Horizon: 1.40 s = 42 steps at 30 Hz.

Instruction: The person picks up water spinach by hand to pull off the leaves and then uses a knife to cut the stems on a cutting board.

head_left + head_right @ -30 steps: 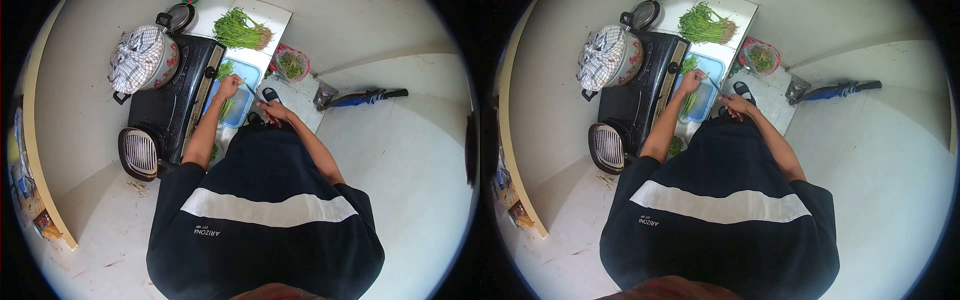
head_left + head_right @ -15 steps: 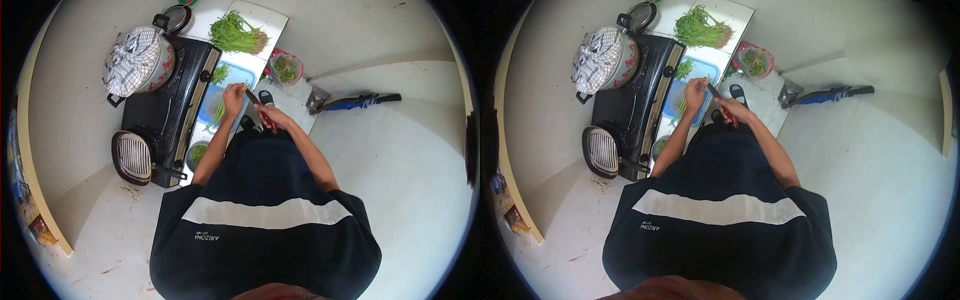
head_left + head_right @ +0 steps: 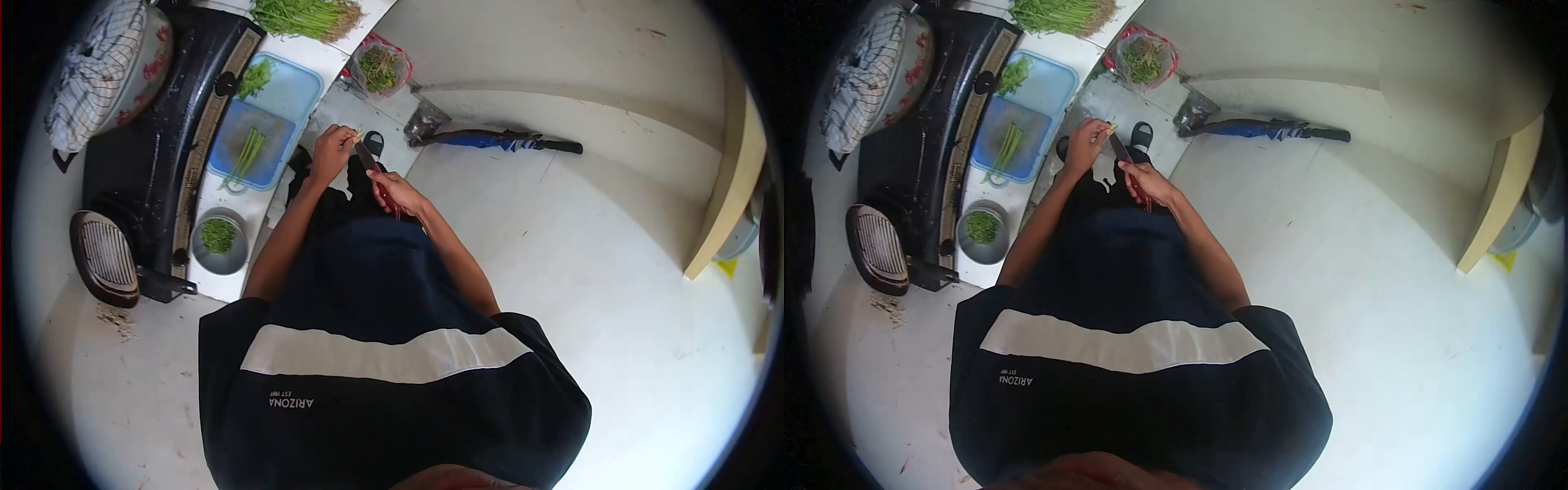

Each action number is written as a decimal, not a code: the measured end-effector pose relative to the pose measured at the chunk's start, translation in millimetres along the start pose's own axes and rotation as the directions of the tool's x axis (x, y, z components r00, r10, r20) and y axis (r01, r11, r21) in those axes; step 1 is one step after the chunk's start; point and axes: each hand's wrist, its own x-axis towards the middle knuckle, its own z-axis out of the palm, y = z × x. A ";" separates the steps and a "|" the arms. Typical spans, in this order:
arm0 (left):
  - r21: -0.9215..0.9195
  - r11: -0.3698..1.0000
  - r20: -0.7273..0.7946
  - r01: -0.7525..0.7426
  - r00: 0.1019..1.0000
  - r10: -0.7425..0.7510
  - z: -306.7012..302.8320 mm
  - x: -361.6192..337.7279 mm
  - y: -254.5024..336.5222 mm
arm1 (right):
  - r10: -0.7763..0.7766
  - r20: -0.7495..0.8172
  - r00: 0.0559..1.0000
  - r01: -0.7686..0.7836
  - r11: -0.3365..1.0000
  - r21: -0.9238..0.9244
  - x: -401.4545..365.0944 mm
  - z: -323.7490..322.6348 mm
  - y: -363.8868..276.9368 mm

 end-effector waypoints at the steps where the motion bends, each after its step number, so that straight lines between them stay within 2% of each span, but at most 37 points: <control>1: -0.001 1.000 0.001 0.019 1.000 -0.019 6.1 -6.1 -1.6 | 0.030 0.030 0.999 -0.030 0.999 -0.012 -2.4 -6.4 3.5; 4: 0.118 0.993 0.013 0.006 1.000 -0.008 25.0 -24.0 -23.4 | 0.075 0.002 0.997 -0.074 0.989 -0.126 -3.2 -23.0 5.9; 5: 0.094 0.988 0.035 0.121 0.992 -0.125 33.6 -25.6 -22.1 | 0.074 0.018 0.997 -0.071 0.988 -0.138 9.2 -31.9 4.7; 7: 0.080 0.981 0.004 0.177 0.984 -0.178 54.8 -43.3 -34.9 | 0.225 0.072 0.972 -0.223 0.974 -0.031 13.8 -47.0 23.3; 10: 0.083 0.965 -0.017 0.249 0.968 -0.249 81.6 -54.2 -53.3 | 0.288 0.108 0.952 -0.282 0.957 -0.067 29.7 -73.1 41.3; 12: 0.095 0.931 -0.035 0.353 0.936 -0.351 96.7 -60.8 -64.5 | 0.315 0.130 0.940 -0.311 0.949 -0.055 42.1 -85.1 56.3; 18: 0.152 0.911 0.034 0.383 0.919 -0.392 118.9 -65.5 -110.1 | 0.361 0.153 0.920 -0.371 0.928 0.041 80.8 -98.5 100.7; 22: 0.204 0.911 0.130 0.357 0.913 -0.387 127.9 -45.2 -140.3 | 0.280 0.162 0.946 -0.307 0.936 0.174 112.5 -107.5 116.6; 24: 0.266 0.925 0.134 0.272 0.940 -0.315 131.4 -23.6 -155.1 | 0.221 0.153 0.963 -0.251 0.942 0.221 133.7 -116.3 117.3; 25: 0.265 0.944 0.111 0.197 0.966 -0.233 133.6 -10.6 -161.6 | 0.214 0.155 0.964 -0.246 0.941 0.233 143.3 -120.5 109.7; 27: 0.258 0.949 0.126 0.183 0.967 -0.220 138.9 18.9 -177.5 | 0.158 0.112 0.981 -0.185 0.935 0.303 161.1 -129.9 94.3; 32: 0.246 0.954 0.162 0.170 0.963 -0.214 162.3 104.6 -183.6 | 0.095 0.049 0.994 -0.106 0.934 0.342 210.7 -170.5 60.5; 35: 0.229 0.967 0.160 0.111 0.976 -0.150 179.0 145.9 -189.2 | 0.034 -0.035 0.999 -0.025 0.970 0.242 236.8 -194.3 39.3; 37: 0.200 0.972 0.080 0.121 0.987 -0.139 193.4 167.3 -194.0 | 0.006 -0.075 0.997 0.005 0.988 0.156 249.2 -214.0 19.8; 40: 0.194 0.965 0.028 0.179 0.982 -0.188 210.7 196.3 -193.5 | -0.076 -0.094 0.993 0.086 0.990 0.112 261.9 -239.8 -1.5; 42: 0.177 0.962 0.014 0.210 0.976 -0.216 220.3 211.8 -201.7 | -0.070 -0.112 0.991 0.076 0.996 0.047 267.8 -254.4 -11.8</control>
